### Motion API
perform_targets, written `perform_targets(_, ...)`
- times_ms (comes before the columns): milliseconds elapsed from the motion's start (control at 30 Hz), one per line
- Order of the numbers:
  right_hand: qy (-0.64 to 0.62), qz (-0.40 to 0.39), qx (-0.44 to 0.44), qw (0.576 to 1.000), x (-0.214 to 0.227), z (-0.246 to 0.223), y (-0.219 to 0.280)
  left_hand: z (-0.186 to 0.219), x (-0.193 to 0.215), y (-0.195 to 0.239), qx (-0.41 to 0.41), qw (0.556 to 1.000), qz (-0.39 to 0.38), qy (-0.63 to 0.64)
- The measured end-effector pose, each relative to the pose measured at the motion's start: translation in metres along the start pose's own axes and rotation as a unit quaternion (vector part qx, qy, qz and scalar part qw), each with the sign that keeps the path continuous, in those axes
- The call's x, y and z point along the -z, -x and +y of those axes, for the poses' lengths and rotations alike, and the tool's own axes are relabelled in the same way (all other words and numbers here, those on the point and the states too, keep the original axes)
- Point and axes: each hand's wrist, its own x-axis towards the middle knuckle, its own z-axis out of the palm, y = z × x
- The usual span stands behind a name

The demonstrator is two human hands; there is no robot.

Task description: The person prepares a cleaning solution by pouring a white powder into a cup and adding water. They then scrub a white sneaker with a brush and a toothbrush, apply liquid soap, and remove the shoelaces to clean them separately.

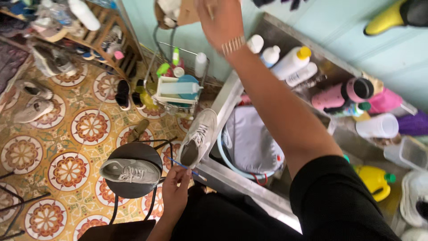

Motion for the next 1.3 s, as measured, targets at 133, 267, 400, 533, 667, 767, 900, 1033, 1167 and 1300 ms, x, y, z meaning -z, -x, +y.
perform_targets(133, -0.137, -0.14, -0.17, 0.966, 0.118, -0.083, 0.132, 0.012, -0.012, -0.018, 0.006, 0.996, -0.047, -0.069)
perform_targets(267, -0.214, -0.266, -0.452, 0.824, 0.209, -0.179, 0.233, 0.025, -0.052, -0.04, -0.057, 0.964, -0.21, -0.155)
perform_targets(400, -0.206, -0.09, -0.594, 0.773, 0.252, -0.219, 0.293, 0.034, -0.099, -0.046, -0.102, 0.881, -0.393, -0.244)
perform_targets(533, -0.043, 0.004, -0.662, 0.748, 0.28, -0.204, 0.348, 0.032, -0.139, -0.037, -0.164, 0.848, -0.454, -0.217)
perform_targets(667, 0.006, 0.142, -0.668, 0.73, 0.306, -0.154, 0.39, 0.021, -0.156, -0.036, -0.137, 0.824, -0.492, -0.246)
perform_targets(767, 0.088, 0.123, -0.685, 0.713, 0.321, -0.127, 0.406, 0.01, -0.149, -0.04, -0.062, 0.817, -0.49, -0.298)
perform_targets(900, 0.031, 0.079, -0.665, 0.742, 0.344, -0.137, 0.404, 0.002, -0.119, -0.049, -0.122, 0.844, -0.406, -0.328)
perform_targets(1033, -0.007, -0.015, -0.626, 0.78, 0.376, -0.163, 0.386, 0.009, -0.071, -0.041, -0.203, 0.854, -0.234, -0.417)
perform_targets(1167, -0.016, -0.032, -0.626, 0.779, 0.399, -0.176, 0.374, 0.005, -0.028, -0.034, -0.286, 0.811, -0.073, -0.505)
perform_targets(1300, 0.041, -0.048, -0.6, 0.798, 0.42, -0.171, 0.374, -0.023, 0.012, -0.045, -0.282, 0.762, 0.009, -0.583)
